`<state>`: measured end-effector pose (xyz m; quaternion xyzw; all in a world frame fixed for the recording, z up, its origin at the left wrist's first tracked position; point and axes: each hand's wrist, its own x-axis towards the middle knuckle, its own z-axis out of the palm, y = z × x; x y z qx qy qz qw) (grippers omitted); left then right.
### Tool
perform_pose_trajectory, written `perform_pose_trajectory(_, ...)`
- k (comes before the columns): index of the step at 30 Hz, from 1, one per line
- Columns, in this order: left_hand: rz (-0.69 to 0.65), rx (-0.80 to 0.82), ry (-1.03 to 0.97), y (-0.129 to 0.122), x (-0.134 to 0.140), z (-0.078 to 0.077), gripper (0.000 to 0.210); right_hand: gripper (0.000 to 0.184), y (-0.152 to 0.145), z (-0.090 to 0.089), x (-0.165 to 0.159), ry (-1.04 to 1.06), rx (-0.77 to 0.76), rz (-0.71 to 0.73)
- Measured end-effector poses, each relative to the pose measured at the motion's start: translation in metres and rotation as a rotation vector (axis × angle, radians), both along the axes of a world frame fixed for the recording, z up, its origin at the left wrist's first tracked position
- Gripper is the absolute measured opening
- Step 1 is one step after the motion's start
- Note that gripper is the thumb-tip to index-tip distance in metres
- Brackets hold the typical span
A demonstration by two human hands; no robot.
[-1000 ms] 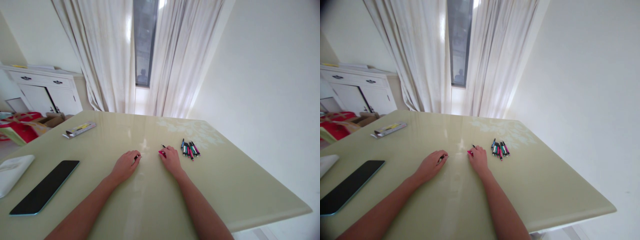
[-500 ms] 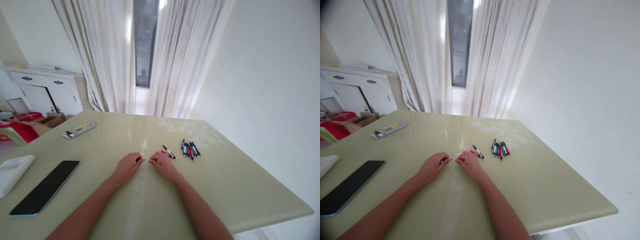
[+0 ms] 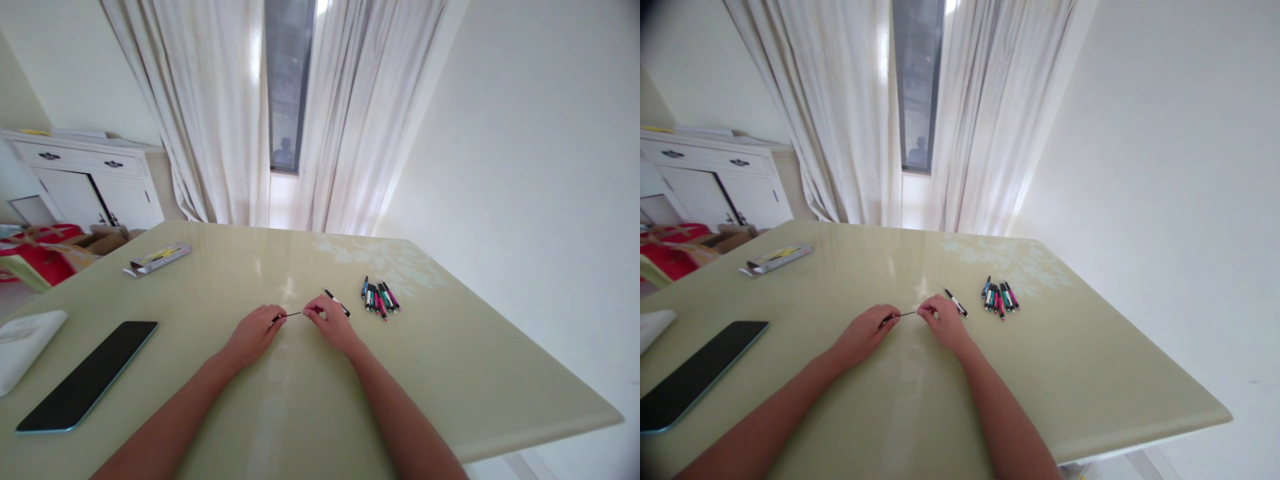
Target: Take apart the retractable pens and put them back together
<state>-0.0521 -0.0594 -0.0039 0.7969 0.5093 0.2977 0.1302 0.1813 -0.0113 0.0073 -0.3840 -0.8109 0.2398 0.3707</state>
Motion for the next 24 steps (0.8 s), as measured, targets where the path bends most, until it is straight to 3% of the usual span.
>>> perform_pose_trajectory(5,0.069,0.019,-0.026,0.004,-0.008,-0.005,0.029,0.020,0.013,-0.001,0.015,0.190,-0.083,-0.153)
perform_pose_trajectory(10,0.058,0.066,-0.090,0.007,-0.008,-0.010,0.023,0.024,0.019,-0.001,0.022,0.251,-0.107,-0.232)
perform_pose_trajectory(14,0.032,0.098,-0.112,0.007,-0.006,-0.006,0.024,0.027,0.021,0.001,0.025,0.315,-0.129,-0.287)
perform_pose_trajectory(24,0.052,-0.033,-0.035,0.000,-0.005,0.007,0.035,0.032,0.027,0.006,0.037,0.475,-0.198,-0.379)
